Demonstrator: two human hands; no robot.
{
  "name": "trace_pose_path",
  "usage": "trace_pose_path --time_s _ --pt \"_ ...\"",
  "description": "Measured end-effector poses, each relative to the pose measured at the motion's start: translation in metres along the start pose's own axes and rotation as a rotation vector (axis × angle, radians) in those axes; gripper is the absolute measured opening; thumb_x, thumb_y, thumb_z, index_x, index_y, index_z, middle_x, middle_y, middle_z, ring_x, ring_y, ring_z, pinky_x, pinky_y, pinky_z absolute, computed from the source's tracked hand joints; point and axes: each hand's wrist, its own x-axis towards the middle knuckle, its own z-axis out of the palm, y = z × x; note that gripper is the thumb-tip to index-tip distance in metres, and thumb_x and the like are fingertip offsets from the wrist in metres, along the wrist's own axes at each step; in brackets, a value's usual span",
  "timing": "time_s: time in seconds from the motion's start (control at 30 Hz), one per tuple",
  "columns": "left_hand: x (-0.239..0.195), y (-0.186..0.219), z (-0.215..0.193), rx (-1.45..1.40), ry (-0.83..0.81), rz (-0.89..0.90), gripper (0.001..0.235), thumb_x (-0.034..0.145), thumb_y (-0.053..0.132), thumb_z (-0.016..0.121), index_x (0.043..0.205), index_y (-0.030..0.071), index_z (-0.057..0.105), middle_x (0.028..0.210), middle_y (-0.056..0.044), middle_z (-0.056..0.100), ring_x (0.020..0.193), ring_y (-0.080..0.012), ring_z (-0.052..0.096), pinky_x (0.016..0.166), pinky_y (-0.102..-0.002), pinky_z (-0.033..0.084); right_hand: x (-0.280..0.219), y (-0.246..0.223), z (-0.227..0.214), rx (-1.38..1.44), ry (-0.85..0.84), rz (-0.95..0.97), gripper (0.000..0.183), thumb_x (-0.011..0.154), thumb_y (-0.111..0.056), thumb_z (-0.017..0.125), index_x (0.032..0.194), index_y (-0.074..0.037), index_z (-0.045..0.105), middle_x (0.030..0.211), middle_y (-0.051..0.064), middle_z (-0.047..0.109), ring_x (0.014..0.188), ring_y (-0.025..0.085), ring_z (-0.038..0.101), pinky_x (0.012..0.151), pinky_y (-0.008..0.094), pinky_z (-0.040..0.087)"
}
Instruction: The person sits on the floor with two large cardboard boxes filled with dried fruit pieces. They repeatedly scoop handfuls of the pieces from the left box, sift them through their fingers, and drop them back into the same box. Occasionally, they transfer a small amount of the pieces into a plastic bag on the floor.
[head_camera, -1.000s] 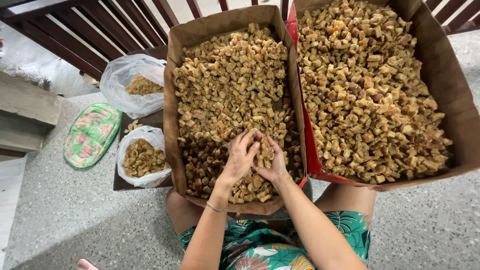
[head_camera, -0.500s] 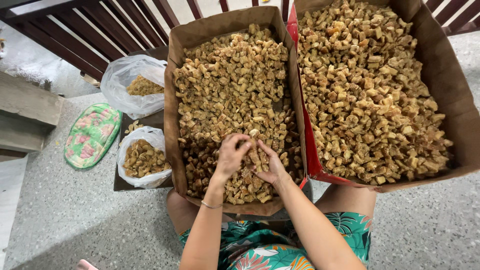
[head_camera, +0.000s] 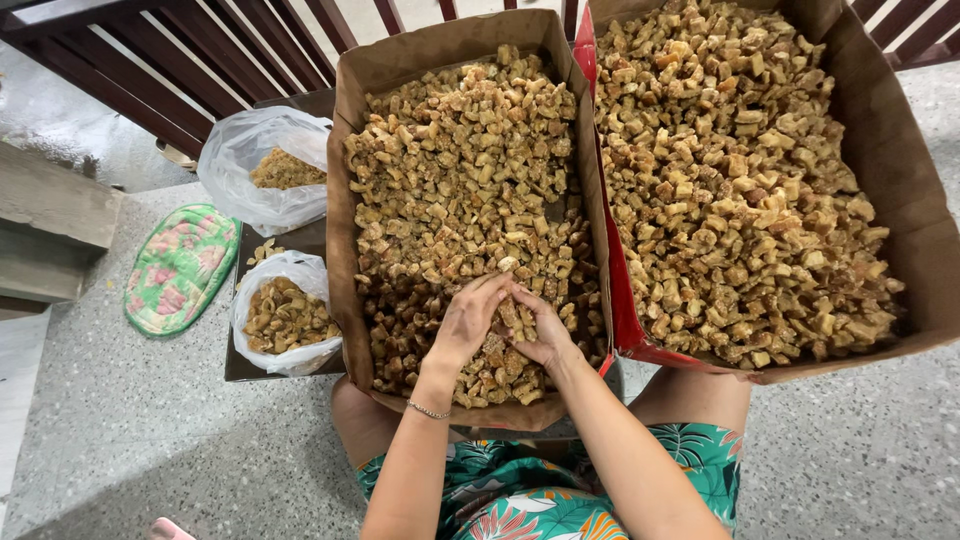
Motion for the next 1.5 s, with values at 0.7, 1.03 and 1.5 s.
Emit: trace_pose_path --time_s 0.7,1.03,1.5 --pt "0.001 -0.005 0.009 -0.092 0.292 -0.078 0.028 0.101 0.010 0.066 0.128 0.006 0.072 0.124 -0.018 0.074 0.112 -0.0265 0.067 0.091 -0.034 0.056 -0.020 -0.013 0.031 0.139 -0.068 -0.084 0.042 0.096 -0.039 0.054 0.131 -0.019 0.061 0.115 0.010 0.071 0.106 0.024 0.069 0.091 0.044 0.062" --pt "-0.045 -0.024 0.000 -0.171 0.188 -0.405 0.032 0.108 0.020 0.054 0.137 0.010 0.064 0.133 -0.016 0.062 0.110 -0.0269 0.063 0.094 -0.038 0.055 -0.029 -0.023 0.041 0.279 -0.213 -0.117 0.041 0.095 -0.040 0.061 0.130 -0.019 0.064 0.131 0.018 0.064 0.115 0.035 0.066 0.087 0.043 0.062" --pt "-0.082 -0.011 0.012 0.216 -0.109 -0.284 0.027 0.091 0.035 0.073 0.114 0.020 0.072 0.136 -0.006 0.056 0.135 -0.0300 0.039 0.112 -0.051 0.029 -0.135 -0.247 -0.003 -0.189 0.431 -0.942 0.022 0.113 -0.029 0.053 0.111 -0.009 0.061 0.104 0.006 0.068 0.091 0.017 0.070 0.077 0.030 0.064"
